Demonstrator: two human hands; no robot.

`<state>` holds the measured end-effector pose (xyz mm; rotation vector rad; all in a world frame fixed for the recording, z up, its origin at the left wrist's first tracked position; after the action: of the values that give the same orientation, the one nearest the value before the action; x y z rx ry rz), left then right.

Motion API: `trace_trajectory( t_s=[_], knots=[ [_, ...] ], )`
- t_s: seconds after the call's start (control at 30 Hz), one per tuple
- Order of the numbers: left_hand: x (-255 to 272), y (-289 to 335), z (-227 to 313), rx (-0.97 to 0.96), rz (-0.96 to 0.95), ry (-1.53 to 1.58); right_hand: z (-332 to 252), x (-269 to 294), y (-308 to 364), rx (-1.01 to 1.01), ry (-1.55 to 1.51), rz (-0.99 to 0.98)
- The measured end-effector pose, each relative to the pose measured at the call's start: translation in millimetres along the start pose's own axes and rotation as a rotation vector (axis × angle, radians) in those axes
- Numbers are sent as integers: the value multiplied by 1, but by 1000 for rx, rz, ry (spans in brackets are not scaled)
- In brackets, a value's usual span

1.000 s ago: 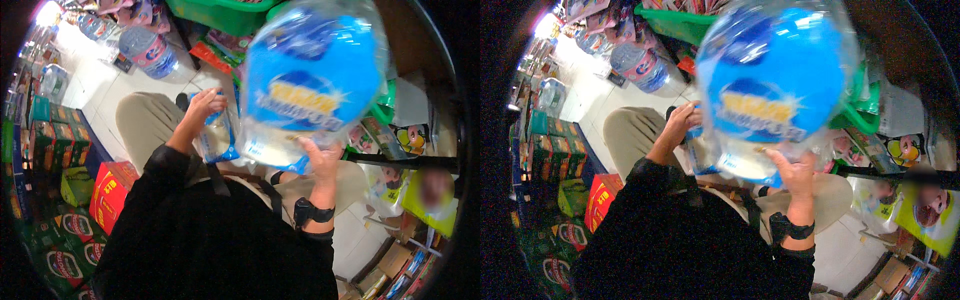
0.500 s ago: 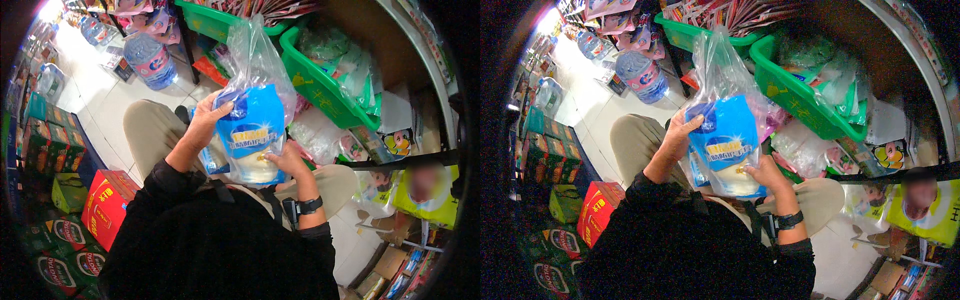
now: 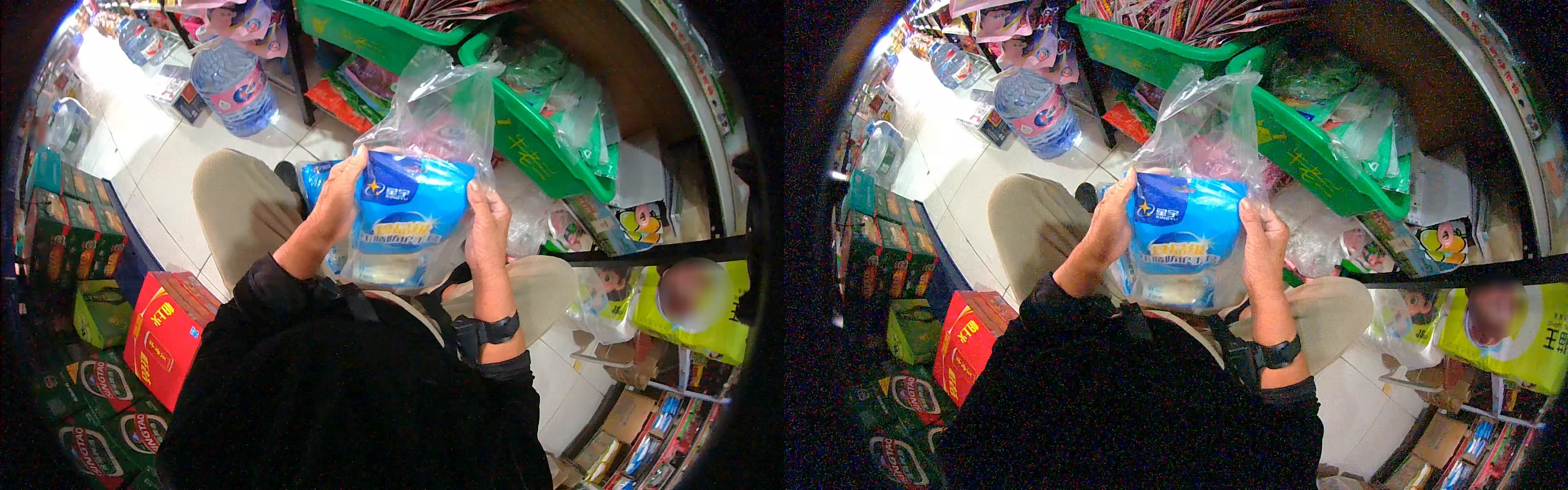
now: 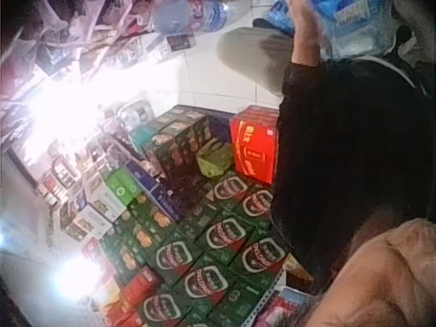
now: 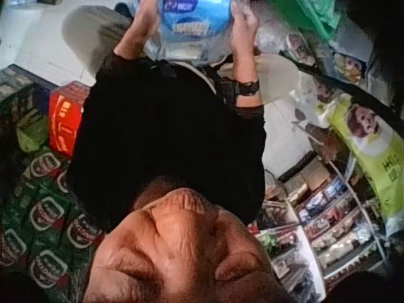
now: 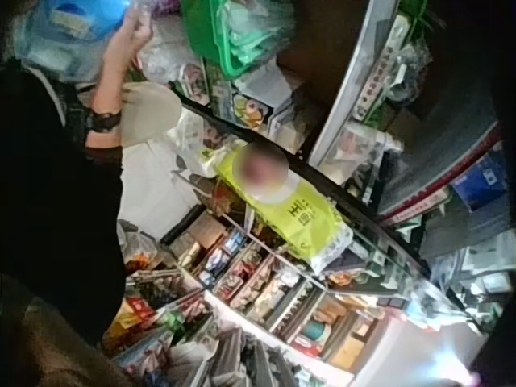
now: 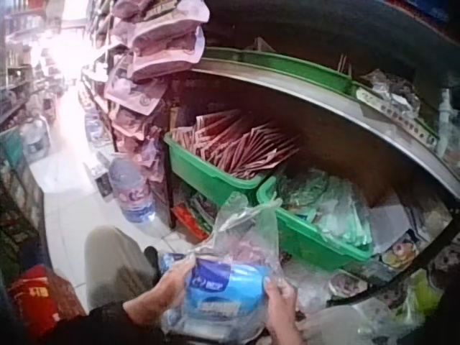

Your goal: The person sits on the floor and organizes various packaged goods on a low shelf. They pick up items such as plastic bags, gloves, and a green container, inspect them, and place them into green plastic bins or back onto the shelf.

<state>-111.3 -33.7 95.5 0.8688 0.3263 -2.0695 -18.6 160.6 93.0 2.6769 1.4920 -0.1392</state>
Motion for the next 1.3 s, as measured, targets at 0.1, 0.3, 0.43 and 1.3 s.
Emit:
trace_trajectory(
  t_s=[0.1, 0.3, 0.43, 1.3],
  knots=[
    [2, 0, -3, 38, 8, 57, 0, 4, -1, -1, 62, -59],
    [3, 2, -5, 12, -97, -194, -66, -11, 6, 165, 210, -185],
    [8, 5, -1, -120, -63, -426, -68, -17, 7, 108, 154, -215],
    [-40, -3, -5, -420, -351, -820, 36, -62, 36, -316, 658, -759]
  ],
)
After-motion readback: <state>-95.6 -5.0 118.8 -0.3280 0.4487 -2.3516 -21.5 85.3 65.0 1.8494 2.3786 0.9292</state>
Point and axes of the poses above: each hand's wrist, its own y-axis away from the middle knuckle, its own x-axis out of the back of the hand, z = x × y, the point moved 10 cm from there along -y, towards the middle knuckle, and after that the axes turned 7 degrees about y, right-handed, at the moved point
